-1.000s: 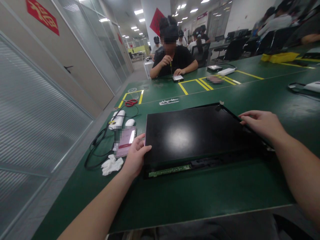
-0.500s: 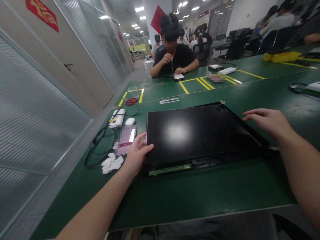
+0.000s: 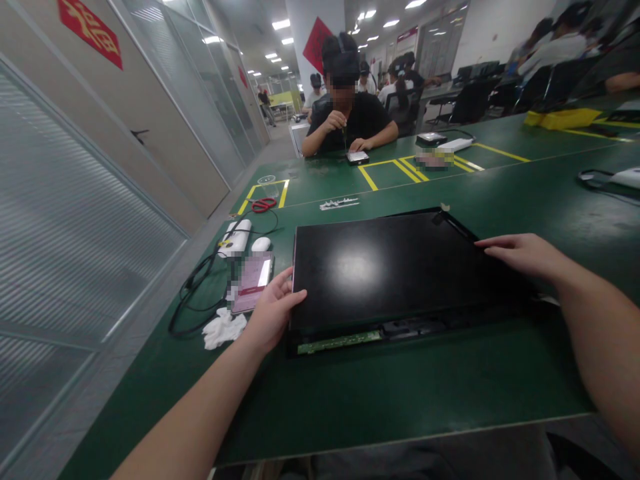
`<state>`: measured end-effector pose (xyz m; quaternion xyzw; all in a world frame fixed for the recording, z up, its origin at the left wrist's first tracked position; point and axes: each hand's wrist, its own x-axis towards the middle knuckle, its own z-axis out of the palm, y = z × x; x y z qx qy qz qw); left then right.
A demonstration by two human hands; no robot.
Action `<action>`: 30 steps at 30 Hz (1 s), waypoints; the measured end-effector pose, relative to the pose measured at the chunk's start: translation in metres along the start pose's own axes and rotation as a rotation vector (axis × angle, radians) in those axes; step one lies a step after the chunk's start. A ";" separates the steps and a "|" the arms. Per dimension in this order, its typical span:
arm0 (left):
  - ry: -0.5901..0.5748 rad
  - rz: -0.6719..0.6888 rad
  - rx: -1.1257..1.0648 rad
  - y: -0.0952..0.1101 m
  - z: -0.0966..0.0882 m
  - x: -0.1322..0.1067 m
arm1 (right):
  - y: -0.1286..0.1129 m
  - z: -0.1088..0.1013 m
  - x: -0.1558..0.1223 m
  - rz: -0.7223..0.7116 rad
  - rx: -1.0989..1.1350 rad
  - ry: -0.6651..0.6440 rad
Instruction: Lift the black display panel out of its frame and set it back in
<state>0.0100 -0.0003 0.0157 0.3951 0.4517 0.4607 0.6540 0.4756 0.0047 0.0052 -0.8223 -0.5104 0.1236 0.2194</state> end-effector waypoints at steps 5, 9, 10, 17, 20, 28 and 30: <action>-0.040 -0.025 0.014 0.002 -0.003 0.001 | 0.003 0.000 0.000 -0.022 0.053 -0.061; 0.009 -0.024 0.054 0.004 -0.007 0.003 | 0.002 0.000 -0.001 -0.057 0.108 -0.121; 0.019 -0.025 0.064 0.004 -0.007 0.003 | 0.002 0.000 -0.001 -0.062 0.116 -0.128; 0.014 0.007 0.111 0.000 -0.008 0.006 | -0.001 0.000 -0.004 -0.077 0.128 -0.117; 0.001 0.017 0.141 -0.001 -0.009 0.007 | -0.003 -0.001 -0.006 -0.087 0.126 -0.116; 0.003 0.011 0.135 -0.002 -0.009 0.007 | -0.004 0.001 -0.005 -0.101 0.125 -0.103; -0.002 0.013 0.120 -0.003 -0.010 0.007 | -0.003 0.002 -0.004 -0.105 0.122 -0.101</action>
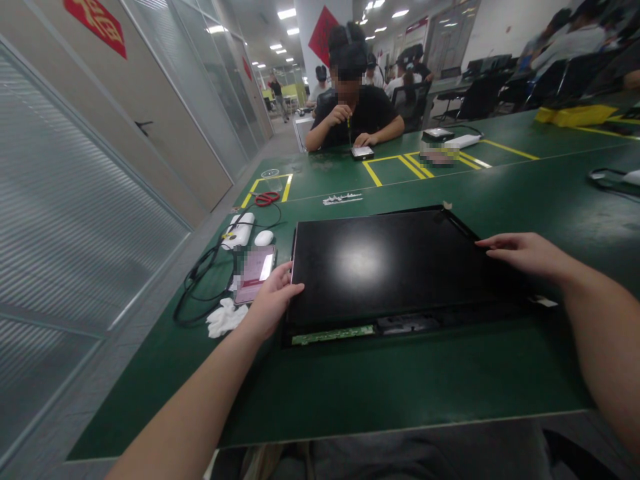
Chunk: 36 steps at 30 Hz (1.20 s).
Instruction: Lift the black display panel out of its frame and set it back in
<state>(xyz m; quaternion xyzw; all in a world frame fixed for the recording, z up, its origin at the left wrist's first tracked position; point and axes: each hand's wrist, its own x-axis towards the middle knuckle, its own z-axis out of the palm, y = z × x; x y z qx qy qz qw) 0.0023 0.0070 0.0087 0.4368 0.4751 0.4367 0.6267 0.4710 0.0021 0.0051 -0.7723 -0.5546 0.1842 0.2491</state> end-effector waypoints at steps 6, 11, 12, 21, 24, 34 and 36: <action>-0.074 0.092 0.023 0.000 -0.006 0.003 | 0.002 0.001 0.001 -0.005 0.008 0.001; 0.093 0.231 0.270 -0.004 -0.016 0.007 | 0.000 0.001 0.000 0.005 0.016 -0.006; 0.132 0.248 0.325 -0.006 -0.017 0.008 | -0.001 0.001 0.000 0.006 0.014 -0.005; 0.115 0.195 0.615 -0.021 -0.026 0.016 | -0.004 -0.001 -0.002 0.026 -0.025 0.002; 0.098 0.183 0.616 -0.020 -0.027 0.017 | -0.004 -0.001 -0.002 0.023 -0.039 0.007; 0.075 0.188 0.452 -0.018 -0.022 0.015 | 0.005 0.000 0.002 -0.014 -0.091 0.017; 0.076 0.190 0.458 -0.018 -0.022 0.015 | 0.007 0.001 0.004 -0.020 -0.093 0.012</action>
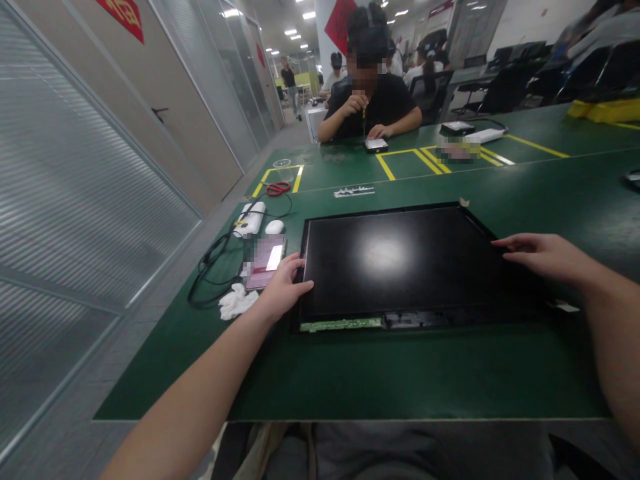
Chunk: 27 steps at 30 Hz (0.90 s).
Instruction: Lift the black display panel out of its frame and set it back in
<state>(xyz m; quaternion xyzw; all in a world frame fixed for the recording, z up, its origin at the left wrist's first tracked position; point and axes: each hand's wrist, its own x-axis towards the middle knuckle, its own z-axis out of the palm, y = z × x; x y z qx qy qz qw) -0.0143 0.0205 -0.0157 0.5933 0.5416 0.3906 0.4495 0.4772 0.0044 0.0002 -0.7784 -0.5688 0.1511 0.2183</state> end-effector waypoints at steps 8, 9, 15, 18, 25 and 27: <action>-0.007 0.007 0.060 0.002 0.000 -0.001 | 0.005 0.003 0.004 -0.005 0.010 -0.005; -0.006 0.009 0.067 0.002 -0.001 -0.001 | 0.006 0.003 0.004 -0.004 0.011 -0.007; -0.038 0.021 0.144 0.001 -0.004 0.001 | 0.010 0.005 0.006 0.003 0.007 -0.006; -0.022 0.001 0.095 0.002 -0.004 0.002 | 0.008 0.004 0.005 0.010 -0.005 0.002; 0.014 -0.029 -0.037 0.010 -0.004 0.000 | 0.003 0.002 0.002 0.019 -0.032 0.001; 0.008 -0.004 0.014 0.013 -0.004 -0.002 | 0.003 0.002 0.002 0.022 -0.034 0.001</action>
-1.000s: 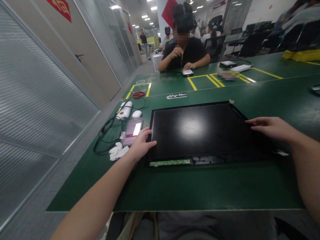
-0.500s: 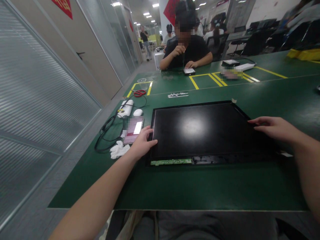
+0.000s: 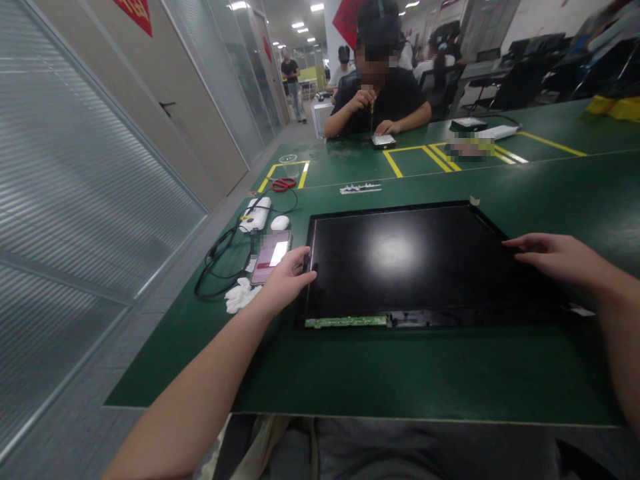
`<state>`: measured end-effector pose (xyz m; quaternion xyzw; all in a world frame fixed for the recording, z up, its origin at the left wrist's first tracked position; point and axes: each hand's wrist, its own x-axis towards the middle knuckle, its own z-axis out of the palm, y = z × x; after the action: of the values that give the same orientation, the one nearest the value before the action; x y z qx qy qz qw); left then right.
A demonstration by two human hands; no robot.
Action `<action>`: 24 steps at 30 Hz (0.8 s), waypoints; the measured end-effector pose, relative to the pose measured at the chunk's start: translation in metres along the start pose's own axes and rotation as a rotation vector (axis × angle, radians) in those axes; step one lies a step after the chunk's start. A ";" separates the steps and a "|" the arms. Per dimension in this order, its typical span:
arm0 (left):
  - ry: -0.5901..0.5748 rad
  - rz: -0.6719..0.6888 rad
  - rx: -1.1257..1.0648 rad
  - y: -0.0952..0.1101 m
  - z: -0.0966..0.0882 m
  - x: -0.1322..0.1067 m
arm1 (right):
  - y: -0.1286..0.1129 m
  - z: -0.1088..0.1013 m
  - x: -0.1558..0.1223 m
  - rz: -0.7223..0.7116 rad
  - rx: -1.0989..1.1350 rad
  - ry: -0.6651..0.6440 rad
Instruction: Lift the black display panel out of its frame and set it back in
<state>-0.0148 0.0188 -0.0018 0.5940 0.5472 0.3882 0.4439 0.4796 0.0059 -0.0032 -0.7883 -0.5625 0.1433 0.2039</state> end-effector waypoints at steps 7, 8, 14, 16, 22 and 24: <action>-0.170 0.272 0.448 0.011 -0.001 -0.014 | 0.004 0.000 0.002 -0.025 -0.061 0.008; -0.212 0.282 0.502 0.012 -0.001 -0.016 | 0.004 -0.001 0.002 -0.032 -0.074 0.004; -0.275 0.283 0.591 0.012 -0.004 -0.020 | -0.009 -0.007 -0.002 -0.021 -0.222 -0.004; -0.293 0.283 0.627 0.012 -0.004 -0.020 | -0.015 -0.007 -0.004 -0.007 -0.241 0.003; -0.316 0.288 0.650 0.012 -0.005 -0.019 | -0.025 -0.006 -0.008 0.035 -0.204 0.009; -0.325 0.290 0.650 0.011 -0.006 -0.019 | -0.026 -0.006 -0.008 0.016 -0.170 0.012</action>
<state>-0.0191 0.0008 0.0113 0.8286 0.4745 0.1541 0.2541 0.4579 0.0045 0.0147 -0.8082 -0.5651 0.0919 0.1382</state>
